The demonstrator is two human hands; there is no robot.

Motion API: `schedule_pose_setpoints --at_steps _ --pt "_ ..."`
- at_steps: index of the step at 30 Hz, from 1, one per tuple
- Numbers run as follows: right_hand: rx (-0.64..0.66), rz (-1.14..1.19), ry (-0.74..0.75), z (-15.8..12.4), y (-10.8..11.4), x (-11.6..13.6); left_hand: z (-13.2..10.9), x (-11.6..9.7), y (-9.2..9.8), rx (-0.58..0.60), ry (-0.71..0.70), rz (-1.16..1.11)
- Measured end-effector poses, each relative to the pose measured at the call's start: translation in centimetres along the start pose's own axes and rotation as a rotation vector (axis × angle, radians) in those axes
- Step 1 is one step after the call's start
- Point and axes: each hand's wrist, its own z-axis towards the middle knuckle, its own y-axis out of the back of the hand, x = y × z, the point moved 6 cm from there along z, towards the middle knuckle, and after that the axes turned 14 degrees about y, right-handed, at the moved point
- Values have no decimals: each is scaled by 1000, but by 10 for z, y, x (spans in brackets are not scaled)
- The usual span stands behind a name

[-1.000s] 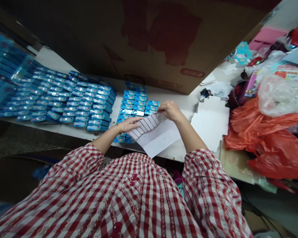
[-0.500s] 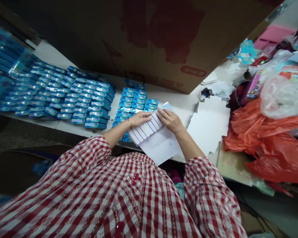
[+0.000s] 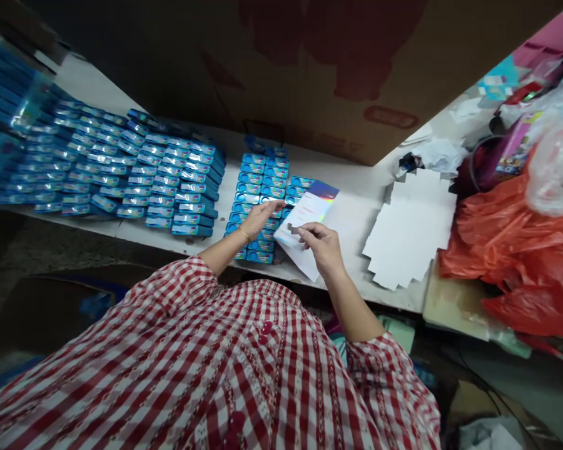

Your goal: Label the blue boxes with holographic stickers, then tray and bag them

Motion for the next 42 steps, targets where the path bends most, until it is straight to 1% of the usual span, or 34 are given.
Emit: schedule_pose_setpoints --at_steps 1,2,3,4,5,7,9,11,14,15,17,20,23,29,35,39,42 --pt "-22 78 -75 -5 -11 -9 -14 4 2 101 49 -77" --pt "-47 141 -133 -10 -22 -17 -28 9 4 177 104 -141" --pt "-75 191 -180 -16 -32 -24 -41 15 9 224 159 -189" --pt "-105 228 -221 -22 -42 -30 -52 21 16 236 209 -226" --pt "-135 255 -260 -28 -52 -36 -61 28 26 220 256 -255" --pt "-196 283 -337 -42 -74 -51 -75 43 50 143 319 -295" --pt "-255 281 -398 -56 -99 -69 -86 58 78 61 330 -308" --pt "-306 240 -421 -69 -124 -88 -95 74 105 -4 310 -271" --pt "-302 100 -373 -81 -156 -112 -107 99 138 -109 284 -187" --pt "-287 46 -345 -83 -164 -117 -110 108 146 -145 282 -165" --pt "-262 -66 -272 -83 -174 -125 -113 124 156 -204 284 -136" --pt "-217 -243 -150 -79 -177 -127 -114 141 160 -257 279 -93" --pt "-161 -392 -73 -76 -177 -126 -115 149 159 -274 274 -62" --pt "-139 -510 -59 -77 -174 -132 -111 156 157 -269 278 -16" --pt "-35 -639 -23 -71 -178 -131 -105 166 155 -291 289 -21" --pt "60 -793 -19 -71 -183 -128 -100 172 151 -299 267 -9" --pt "92 -898 -3 -74 -181 -124 -99 179 150 -315 269 17"
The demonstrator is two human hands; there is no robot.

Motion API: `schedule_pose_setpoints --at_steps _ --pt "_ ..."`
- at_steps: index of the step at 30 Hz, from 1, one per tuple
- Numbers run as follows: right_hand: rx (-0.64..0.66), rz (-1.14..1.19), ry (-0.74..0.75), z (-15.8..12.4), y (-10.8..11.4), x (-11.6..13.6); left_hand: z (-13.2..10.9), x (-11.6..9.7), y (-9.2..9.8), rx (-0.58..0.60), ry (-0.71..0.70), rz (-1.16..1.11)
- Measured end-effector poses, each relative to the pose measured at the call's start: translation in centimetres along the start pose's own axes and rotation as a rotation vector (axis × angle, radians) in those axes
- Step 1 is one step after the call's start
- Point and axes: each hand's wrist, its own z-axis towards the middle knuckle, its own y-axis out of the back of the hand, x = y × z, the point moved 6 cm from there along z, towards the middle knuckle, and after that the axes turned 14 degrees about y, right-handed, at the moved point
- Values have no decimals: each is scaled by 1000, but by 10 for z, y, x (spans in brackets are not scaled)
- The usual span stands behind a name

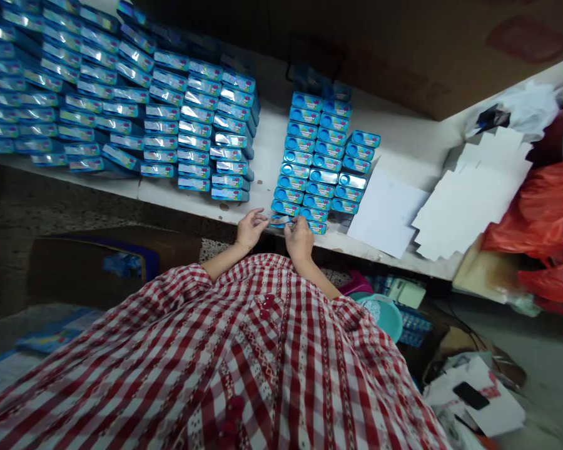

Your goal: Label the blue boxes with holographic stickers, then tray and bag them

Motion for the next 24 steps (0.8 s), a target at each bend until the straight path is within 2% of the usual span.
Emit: schedule_pose_setpoints --at_steps 3,5,7,9,12,15,17,20,24 --pt "34 -140 200 -2 6 10 -1 2 2 -17 -6 79" --pt "129 -247 362 -5 6 16 -7 -4 1 -5 -92 166" --pt "236 -317 443 -8 6 18 -14 -12 -2 24 -201 251" --pt "267 -338 455 -11 9 18 -18 -18 -4 39 -254 298" --pt "174 -285 425 -11 22 18 -20 -20 -5 32 -237 306" --pt "108 -202 433 1 28 20 -21 -19 -6 40 -215 304" --pt "160 -195 498 16 23 24 -23 -19 -6 49 -220 295" --pt "317 -226 609 38 10 27 -26 -22 -6 52 -281 293" --pt "451 -225 680 50 3 25 -24 -24 -9 18 -365 338"
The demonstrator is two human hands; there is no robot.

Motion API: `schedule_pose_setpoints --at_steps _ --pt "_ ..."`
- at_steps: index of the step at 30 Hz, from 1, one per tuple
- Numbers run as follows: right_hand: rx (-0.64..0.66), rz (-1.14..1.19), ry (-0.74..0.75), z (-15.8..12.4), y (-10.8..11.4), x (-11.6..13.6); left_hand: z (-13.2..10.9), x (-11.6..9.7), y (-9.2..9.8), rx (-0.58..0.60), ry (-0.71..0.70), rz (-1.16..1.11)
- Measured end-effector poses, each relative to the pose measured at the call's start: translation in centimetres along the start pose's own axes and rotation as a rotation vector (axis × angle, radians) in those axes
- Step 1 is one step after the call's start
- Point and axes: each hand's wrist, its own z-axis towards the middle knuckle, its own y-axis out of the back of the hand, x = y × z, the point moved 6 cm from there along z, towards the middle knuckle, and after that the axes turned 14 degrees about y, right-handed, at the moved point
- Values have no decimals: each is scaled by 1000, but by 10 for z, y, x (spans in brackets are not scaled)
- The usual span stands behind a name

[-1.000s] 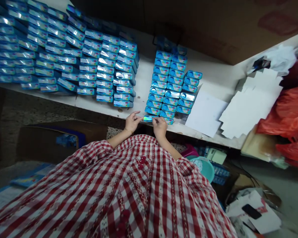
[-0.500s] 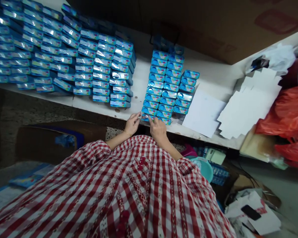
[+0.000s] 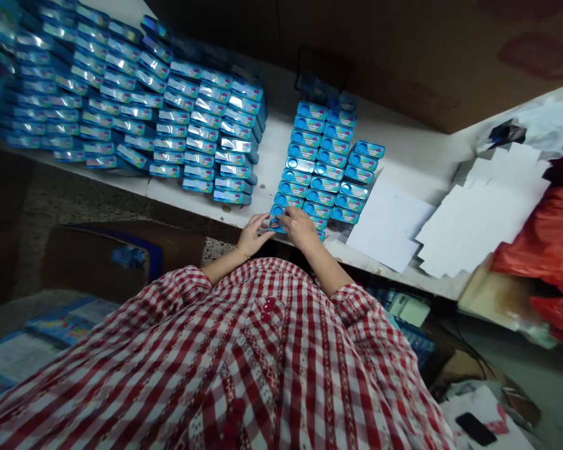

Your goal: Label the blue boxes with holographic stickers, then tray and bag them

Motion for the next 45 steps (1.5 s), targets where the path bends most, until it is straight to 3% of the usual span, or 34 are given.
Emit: schedule_pose_setpoints --at_steps 4,14,22,30,34,40,45 --pt "-11 42 17 -2 1 -2 2 2 0 -56 -17 34" --pt "-119 238 -101 -4 -3 -13 4 -11 2 -35 -120 124" --pt "-53 197 -131 0 2 -2 3 -16 4 -4 -152 138" --pt "-54 365 -370 -12 4 -5 9 -19 6 -18 -200 123" --pt "-24 223 -436 -11 2 -3 10 -17 6 -23 -192 102" --pt "142 -29 -441 -9 -2 6 10 -15 6 -23 -187 70" --pt "166 -184 -185 -27 -2 16 9 -13 5 -24 -148 71"
